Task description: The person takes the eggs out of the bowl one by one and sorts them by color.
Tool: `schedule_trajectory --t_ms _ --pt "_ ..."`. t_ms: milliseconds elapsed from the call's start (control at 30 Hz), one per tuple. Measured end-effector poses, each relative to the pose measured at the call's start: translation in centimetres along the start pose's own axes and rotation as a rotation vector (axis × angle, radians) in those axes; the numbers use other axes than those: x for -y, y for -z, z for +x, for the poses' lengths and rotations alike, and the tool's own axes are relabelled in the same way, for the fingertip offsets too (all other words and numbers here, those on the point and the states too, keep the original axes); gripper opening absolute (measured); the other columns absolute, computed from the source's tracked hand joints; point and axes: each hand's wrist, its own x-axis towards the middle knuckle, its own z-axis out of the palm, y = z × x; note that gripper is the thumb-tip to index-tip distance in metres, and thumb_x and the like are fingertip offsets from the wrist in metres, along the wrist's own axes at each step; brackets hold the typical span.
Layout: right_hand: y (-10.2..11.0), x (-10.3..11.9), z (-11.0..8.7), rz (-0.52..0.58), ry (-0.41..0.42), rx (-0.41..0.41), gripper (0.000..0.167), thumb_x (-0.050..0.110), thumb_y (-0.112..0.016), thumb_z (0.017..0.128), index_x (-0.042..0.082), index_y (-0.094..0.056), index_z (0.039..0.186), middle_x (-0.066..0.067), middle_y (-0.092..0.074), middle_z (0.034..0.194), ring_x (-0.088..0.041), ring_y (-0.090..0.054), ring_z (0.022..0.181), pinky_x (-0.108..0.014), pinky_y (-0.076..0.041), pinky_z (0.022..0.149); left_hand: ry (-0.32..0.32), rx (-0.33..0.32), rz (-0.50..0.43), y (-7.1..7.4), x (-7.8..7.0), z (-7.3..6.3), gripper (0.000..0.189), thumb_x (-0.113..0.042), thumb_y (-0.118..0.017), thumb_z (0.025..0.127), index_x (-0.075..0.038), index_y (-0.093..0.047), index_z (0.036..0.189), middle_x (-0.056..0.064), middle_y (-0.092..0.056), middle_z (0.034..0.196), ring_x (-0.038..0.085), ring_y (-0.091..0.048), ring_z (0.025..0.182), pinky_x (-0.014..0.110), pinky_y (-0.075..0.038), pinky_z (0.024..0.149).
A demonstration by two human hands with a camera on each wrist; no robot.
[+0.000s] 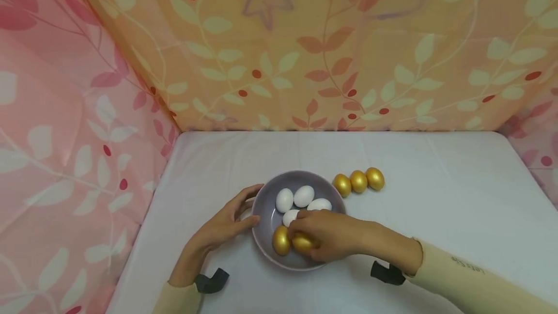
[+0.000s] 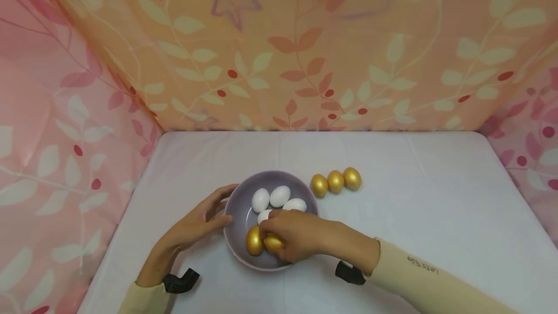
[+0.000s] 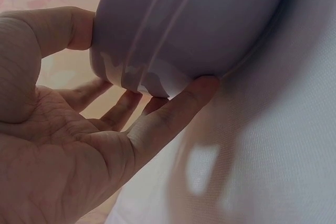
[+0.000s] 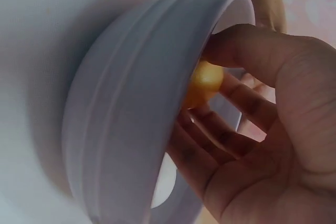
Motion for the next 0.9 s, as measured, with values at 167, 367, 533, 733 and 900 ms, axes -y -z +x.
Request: schedule_trajectory --t_ms 167,367,533,733,900 --pt "-0.2 -0.8 -0.8 0.095 0.006 -0.07 0.039 0.01 -0.078 0.088 0.024 -0.069 0.124 0.011 -0.065 0.117 -0.004 -0.057 0.101 -0.024 -0.051 0.091 0.003 0.001 -0.004 -0.1 0.1 0.1 0.072 -0.007 -0.068 0.102 -0.021 -0.035 0.163 0.012 -0.036 0.169 0.044 -0.038 0.155 0.02 -0.045 0.109" --pt "-0.2 -1.9 -1.9 0.297 -0.002 -0.168 0.042 0.008 -0.076 0.092 0.026 -0.065 0.128 0.01 -0.062 0.126 -0.007 -0.062 0.112 -0.023 -0.058 0.094 0.031 -0.007 0.035 -0.2 0.1 0.1 0.072 -0.012 -0.07 0.102 -0.025 -0.035 0.163 0.008 -0.037 0.169 0.039 -0.04 0.155 0.029 -0.043 0.114" --pt "0.3 -2.5 -2.9 0.345 -0.02 -0.304 0.045 0.013 -0.081 0.093 0.029 -0.063 0.131 0.014 -0.063 0.129 -0.007 -0.063 0.118 -0.031 -0.059 0.099 0.015 0.017 0.002 0.0 0.1 0.1 0.072 -0.009 -0.068 0.103 -0.023 -0.033 0.164 0.01 -0.036 0.17 0.041 -0.039 0.155 0.023 -0.045 0.111" --pt "1.2 -3.5 -4.4 0.379 -0.044 -0.473 0.045 0.018 -0.082 0.094 0.028 -0.063 0.134 0.01 -0.064 0.131 -0.008 -0.063 0.121 -0.032 -0.059 0.098 0.005 0.041 -0.006 0.4 0.2 -0.2 0.073 -0.009 -0.066 0.103 -0.023 -0.031 0.165 0.008 -0.033 0.172 0.042 -0.038 0.156 0.017 -0.043 0.111" --pt "1.6 -4.9 -5.4 0.384 -0.04 -0.606 0.046 0.01 -0.083 0.092 0.021 -0.065 0.134 0.004 -0.066 0.129 -0.009 -0.065 0.115 -0.025 -0.06 0.096 -0.002 0.048 0.005 0.8 0.9 -0.2 0.076 -0.008 -0.069 0.101 -0.026 -0.032 0.165 0.003 -0.032 0.173 0.041 -0.036 0.157 0.017 -0.039 0.115"
